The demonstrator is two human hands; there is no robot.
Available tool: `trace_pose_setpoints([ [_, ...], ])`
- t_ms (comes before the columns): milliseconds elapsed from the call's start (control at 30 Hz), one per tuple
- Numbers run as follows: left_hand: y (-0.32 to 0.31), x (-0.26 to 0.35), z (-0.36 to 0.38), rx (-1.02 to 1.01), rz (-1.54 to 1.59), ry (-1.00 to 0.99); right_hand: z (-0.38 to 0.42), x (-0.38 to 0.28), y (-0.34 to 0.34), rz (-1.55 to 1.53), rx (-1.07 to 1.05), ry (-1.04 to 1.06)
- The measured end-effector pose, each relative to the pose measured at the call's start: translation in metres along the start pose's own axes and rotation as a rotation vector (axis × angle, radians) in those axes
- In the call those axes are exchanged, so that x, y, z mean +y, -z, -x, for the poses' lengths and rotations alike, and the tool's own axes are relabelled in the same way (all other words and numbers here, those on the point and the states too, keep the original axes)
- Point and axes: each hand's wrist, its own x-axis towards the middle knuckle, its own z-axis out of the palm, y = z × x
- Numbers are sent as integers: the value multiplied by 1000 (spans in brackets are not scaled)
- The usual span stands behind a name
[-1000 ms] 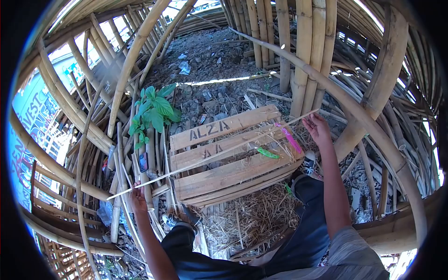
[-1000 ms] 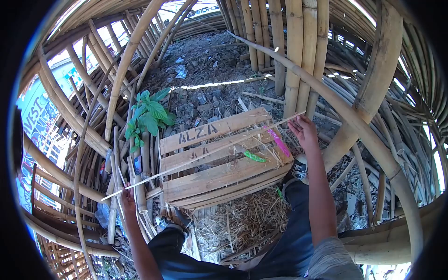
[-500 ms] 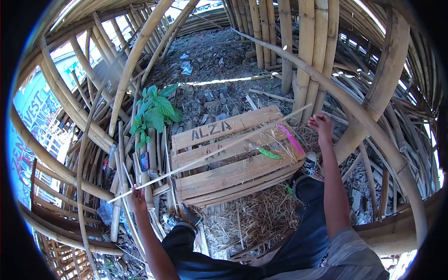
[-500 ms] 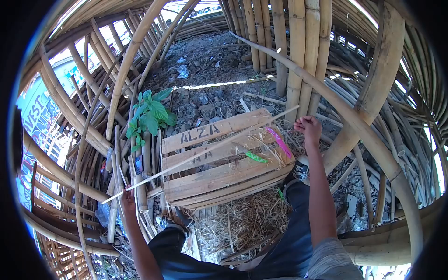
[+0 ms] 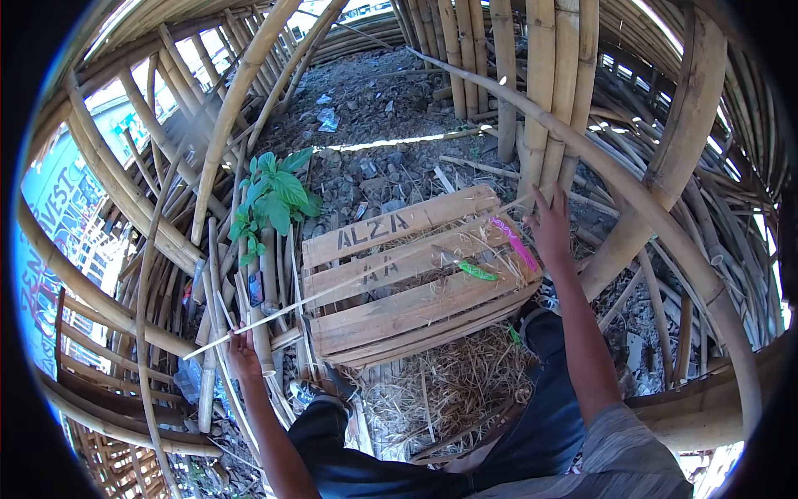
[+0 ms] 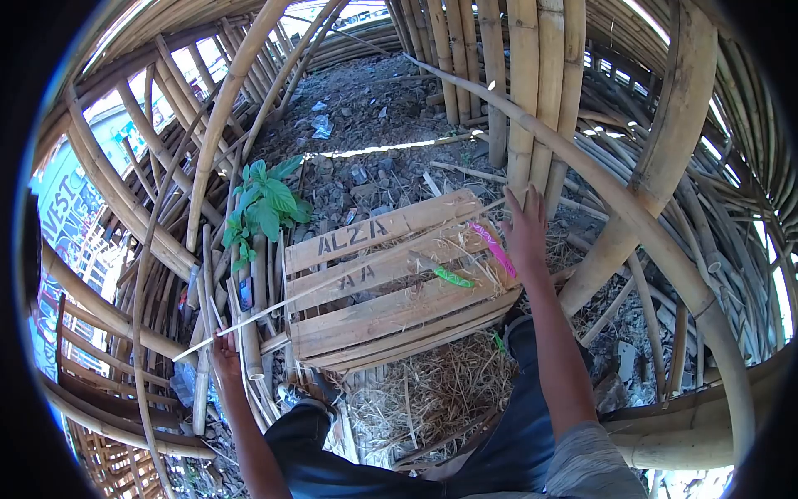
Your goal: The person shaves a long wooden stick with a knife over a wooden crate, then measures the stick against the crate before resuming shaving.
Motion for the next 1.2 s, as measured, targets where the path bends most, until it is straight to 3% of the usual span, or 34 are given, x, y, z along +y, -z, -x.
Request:
trace_pose_setpoints([
  [133, -3, 5, 3, -80, 35, -26, -4, 13, -8, -154, -22, 173],
  [200, -12, 12, 12, -71, -40, -87, -3, 19, -10, -269, -326, 174],
  [267, -33, 22, 28, -53, -182, -192, -2, 23, -13, -280, -279, 209],
  [300, -41, 25, 33, 59, -246, -235, -3, 26, -14, -284, -228, 242],
  [400, -49, 37, 40, 294, -816, -611, -4, 32, -10, -250, -140, 251],
  [433, -34, 45, 31, 283, -1256, -901, -7, 35, -9, -256, -143, 257],
  [467, -35, 50, 33, 263, -1450, -1009, -11, 38, -9, -251, -152, 244],
  [600, -53, 55, 46, 166, -1740, -1057, -18, 55, -18, -300, -88, 275],
  [800, -46, 57, 58, 74, -1927, -932, -1, 83, -53, -355, -76, 261],
  [900, -42, 66, 51, -75, -2033, -817, -2, 88, -51, -337, -73, 270],
  [933, -34, 63, 49, -122, -2095, -870, -4, 86, -51, -330, -94, 281],
  [1200, 2, 52, 32, -250, -1839, -640, 0, 99, -51, -285, -144, 330],
])
